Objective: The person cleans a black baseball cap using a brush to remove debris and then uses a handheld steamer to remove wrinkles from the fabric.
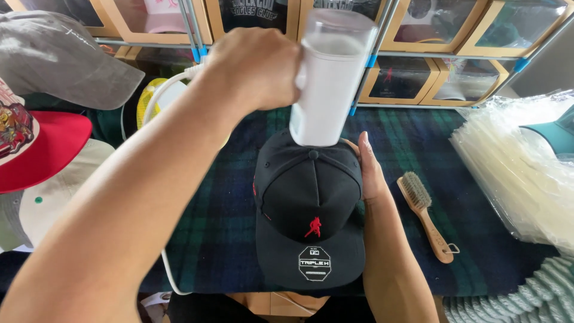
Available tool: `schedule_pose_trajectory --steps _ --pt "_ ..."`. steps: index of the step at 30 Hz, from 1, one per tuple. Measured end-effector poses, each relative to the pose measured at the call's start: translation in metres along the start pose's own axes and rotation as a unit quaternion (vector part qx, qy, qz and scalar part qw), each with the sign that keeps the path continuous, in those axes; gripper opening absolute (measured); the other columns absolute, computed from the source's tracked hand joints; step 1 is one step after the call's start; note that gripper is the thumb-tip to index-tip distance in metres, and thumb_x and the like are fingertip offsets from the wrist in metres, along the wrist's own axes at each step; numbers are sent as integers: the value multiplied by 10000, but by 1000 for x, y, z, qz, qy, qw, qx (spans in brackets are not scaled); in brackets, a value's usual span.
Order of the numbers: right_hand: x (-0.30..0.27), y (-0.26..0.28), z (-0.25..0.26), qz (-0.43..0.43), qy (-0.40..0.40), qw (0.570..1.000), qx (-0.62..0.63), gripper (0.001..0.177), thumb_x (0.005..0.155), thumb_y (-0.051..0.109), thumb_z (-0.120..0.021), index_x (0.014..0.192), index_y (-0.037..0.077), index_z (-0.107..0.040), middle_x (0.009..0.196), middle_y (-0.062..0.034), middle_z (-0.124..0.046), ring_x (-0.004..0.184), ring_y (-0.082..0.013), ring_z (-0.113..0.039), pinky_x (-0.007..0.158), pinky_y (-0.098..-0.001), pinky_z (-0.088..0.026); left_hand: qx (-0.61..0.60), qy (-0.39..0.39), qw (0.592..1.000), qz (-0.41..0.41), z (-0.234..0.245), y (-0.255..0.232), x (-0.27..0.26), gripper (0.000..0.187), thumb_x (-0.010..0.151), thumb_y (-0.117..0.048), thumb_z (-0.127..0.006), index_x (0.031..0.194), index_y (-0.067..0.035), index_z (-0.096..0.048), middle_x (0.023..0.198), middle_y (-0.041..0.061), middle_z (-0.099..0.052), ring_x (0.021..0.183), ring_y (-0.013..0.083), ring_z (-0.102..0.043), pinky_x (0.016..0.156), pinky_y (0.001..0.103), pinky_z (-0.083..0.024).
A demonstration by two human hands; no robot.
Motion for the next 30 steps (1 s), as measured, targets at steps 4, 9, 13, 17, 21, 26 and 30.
schedule_pose_trajectory --steps 4,9,13,17,21,26,30 --pt "1 1 -2 41 60 997 11 834 958 699 -305 1207 5 -695 1044 -123 -735 986 -231 -688 956 -369 -531 3 51 998 41 3 14 -24 432 969 -474 -521 1291 -202 -617 1118 81 -717 1031 390 -696 779 578 -620" --pt "0 -1 -5 -21 18 998 62 868 887 709 -364 1298 5 -663 1198 -167 -724 1102 -299 -686 1042 -410 -518 -41 22 997 58 3 8 -22 373 893 -392 -604 1202 -209 -699 1082 60 -733 997 389 -700 805 566 -600" --pt "-1 -4 -3 32 30 997 59 808 980 657 -339 1179 -27 -720 1112 -165 -755 1067 -264 -704 1022 -378 -530 -29 4 999 27 -1 -3 -7 325 919 -317 -629 1223 -215 -680 1043 33 -726 942 333 -710 774 517 -621" --pt "0 -10 -1 21 39 996 73 788 978 672 -369 1186 -5 -715 1041 -140 -754 991 -250 -711 930 -358 -546 -16 -10 999 25 -5 12 -23 343 891 -359 -592 1176 -209 -710 1066 62 -726 978 390 -703 748 560 -605" --pt "-1 -4 0 36 37 999 5 822 960 722 -309 1073 35 -746 884 -103 -732 871 -218 -686 871 -369 -528 -44 55 990 125 6 29 -60 396 933 -479 -599 1218 -218 -685 1064 74 -728 1011 370 -690 807 543 -601" --pt "5 -12 5 61 68 995 38 771 995 685 -321 1063 33 -728 889 -86 -719 865 -197 -668 857 -353 -511 -30 23 994 106 3 33 -59 417 910 -494 -607 1223 -229 -681 1069 81 -733 1017 391 -696 779 573 -599" --pt "6 -15 4 23 47 994 93 758 988 671 -383 1140 6 -715 947 -111 -741 907 -230 -701 872 -348 -534 -26 58 994 91 13 18 -43 386 935 -455 -608 1255 -248 -671 1115 54 -721 1046 365 -685 845 546 -600"
Point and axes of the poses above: each hand's wrist, its own x-axis towards the middle knuckle, its own z-axis out of the back of the hand, y = z × x, the point moved 3 cm from there along x, towards the middle knuckle
